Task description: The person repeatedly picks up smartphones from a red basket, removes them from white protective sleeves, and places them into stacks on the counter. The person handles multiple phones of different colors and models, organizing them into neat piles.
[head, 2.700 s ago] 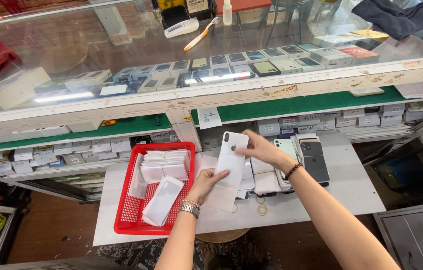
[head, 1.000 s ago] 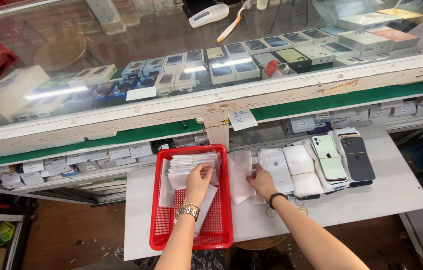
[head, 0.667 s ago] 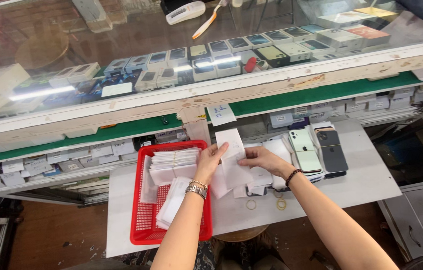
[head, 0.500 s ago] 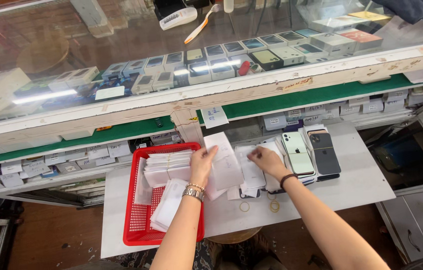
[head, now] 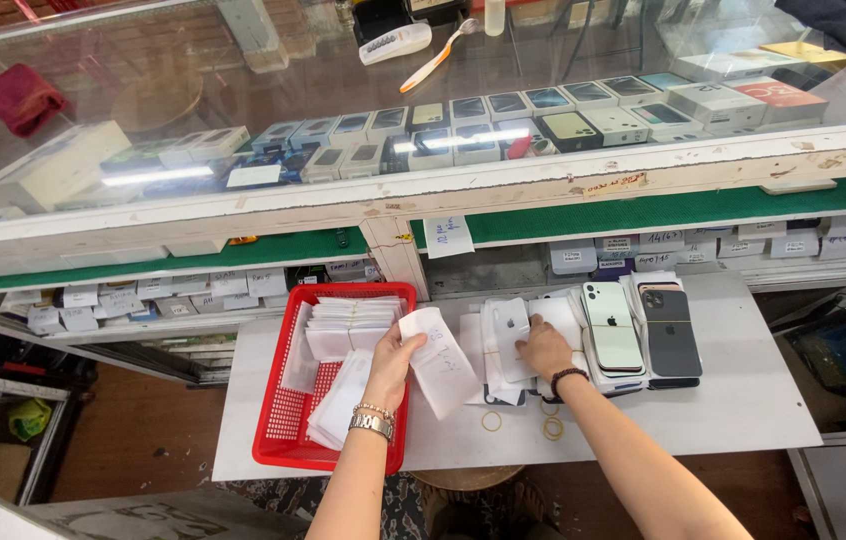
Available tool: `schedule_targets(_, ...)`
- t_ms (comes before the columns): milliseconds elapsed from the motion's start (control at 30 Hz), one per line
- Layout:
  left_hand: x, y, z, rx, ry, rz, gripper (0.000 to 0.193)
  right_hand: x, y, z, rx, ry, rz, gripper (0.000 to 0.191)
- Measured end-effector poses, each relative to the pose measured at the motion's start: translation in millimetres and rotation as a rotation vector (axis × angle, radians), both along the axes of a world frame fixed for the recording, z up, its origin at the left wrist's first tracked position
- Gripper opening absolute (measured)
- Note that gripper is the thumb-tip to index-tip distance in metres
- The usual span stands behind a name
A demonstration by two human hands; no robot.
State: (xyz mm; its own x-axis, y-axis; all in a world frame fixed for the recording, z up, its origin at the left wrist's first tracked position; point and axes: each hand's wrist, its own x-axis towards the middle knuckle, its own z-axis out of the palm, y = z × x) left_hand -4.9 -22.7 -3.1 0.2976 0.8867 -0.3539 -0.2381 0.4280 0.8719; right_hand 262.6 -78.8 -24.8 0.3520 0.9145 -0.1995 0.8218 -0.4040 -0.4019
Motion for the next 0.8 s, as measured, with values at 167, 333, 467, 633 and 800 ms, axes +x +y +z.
schedule_targets(167, 17.4, -7.5, -9.3, -0.191, -0.154, 0.048, 0.035, 28.4, -5.7, 14.3, -0.129, 0.533, -0.095, 0.044)
schedule_targets(333, 39.1, -10.3, -8.8, -0.115, -0.195, 0.289, 0.038, 46.2, -22.7, 32.8, -0.144, 1.017, -0.106, 0.041)
schedule_targets(467, 49.8, -12.3, -9.4, -0.117, -0.231, 0.465, 0.04, 58.3, -38.1, 36.5, -0.11, 1.3, -0.138, 0.049)
schedule_targets(633, 62.4, -19.7, -8.0, -0.11, -0.407, 0.546, 0.038, 46.2, -49.7, 32.3, -0.145, 1.513, -0.176, 0.059)
schedule_targets(800, 74.5, -45.5, 18.1, -0.149, -0.547, 0.504, 0.041, 11.5, -58.0, 24.0, -0.116, 1.716, -0.181, 0.06)
